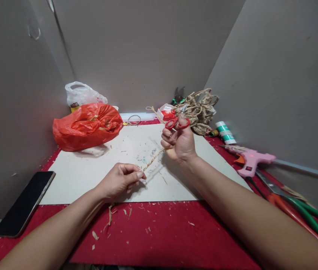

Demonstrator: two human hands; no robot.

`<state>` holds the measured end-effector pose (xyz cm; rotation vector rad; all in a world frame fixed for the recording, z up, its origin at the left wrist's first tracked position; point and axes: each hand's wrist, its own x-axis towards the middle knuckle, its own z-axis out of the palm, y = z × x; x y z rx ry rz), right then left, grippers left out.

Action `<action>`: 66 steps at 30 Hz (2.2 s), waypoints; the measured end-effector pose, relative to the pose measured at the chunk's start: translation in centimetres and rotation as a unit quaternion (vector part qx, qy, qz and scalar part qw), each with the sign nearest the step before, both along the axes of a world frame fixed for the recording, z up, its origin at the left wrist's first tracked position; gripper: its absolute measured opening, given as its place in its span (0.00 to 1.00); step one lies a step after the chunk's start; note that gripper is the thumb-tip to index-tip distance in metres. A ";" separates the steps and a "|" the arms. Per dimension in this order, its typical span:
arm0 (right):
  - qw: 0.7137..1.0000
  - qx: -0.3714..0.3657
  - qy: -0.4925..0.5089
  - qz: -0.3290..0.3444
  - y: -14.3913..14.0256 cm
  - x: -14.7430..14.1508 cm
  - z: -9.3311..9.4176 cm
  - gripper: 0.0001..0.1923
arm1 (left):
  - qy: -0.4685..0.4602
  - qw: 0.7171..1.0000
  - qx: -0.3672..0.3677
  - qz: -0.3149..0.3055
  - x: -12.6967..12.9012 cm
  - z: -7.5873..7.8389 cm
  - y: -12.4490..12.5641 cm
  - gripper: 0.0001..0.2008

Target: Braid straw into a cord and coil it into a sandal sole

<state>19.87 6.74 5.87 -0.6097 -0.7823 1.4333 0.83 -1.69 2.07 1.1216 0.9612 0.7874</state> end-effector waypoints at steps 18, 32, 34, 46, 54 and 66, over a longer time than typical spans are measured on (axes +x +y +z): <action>0.919 -0.070 -0.387 -0.029 3.1 3.0 -2.5 0.17 | -0.162 0.971 -0.034 0.174 -1.5 -0.8 2.2 0.11; 0.457 0.329 -0.825 0.053 -2.2 -0.8 -2.5 0.13 | -0.159 0.963 -0.061 0.207 -1.6 -1.2 2.7 0.06; 0.436 0.337 -0.833 0.048 -2.2 -0.9 -2.4 0.14 | -0.155 0.963 -0.065 0.211 -1.6 -1.1 2.6 0.05; 0.427 0.341 -0.836 0.042 -2.4 -1.3 -2.7 0.13 | -0.147 0.961 -0.064 0.225 -1.4 -1.1 2.5 0.06; 0.454 0.343 -0.821 0.043 -2.2 -1.7 -3.3 0.10 | -0.152 0.959 -0.052 0.232 -1.7 -1.6 2.6 0.06; 0.667 0.279 -0.688 0.057 -1.3 -1.8 -4.7 0.14 | -0.171 0.960 -0.053 0.216 -1.9 -1.5 2.6 0.10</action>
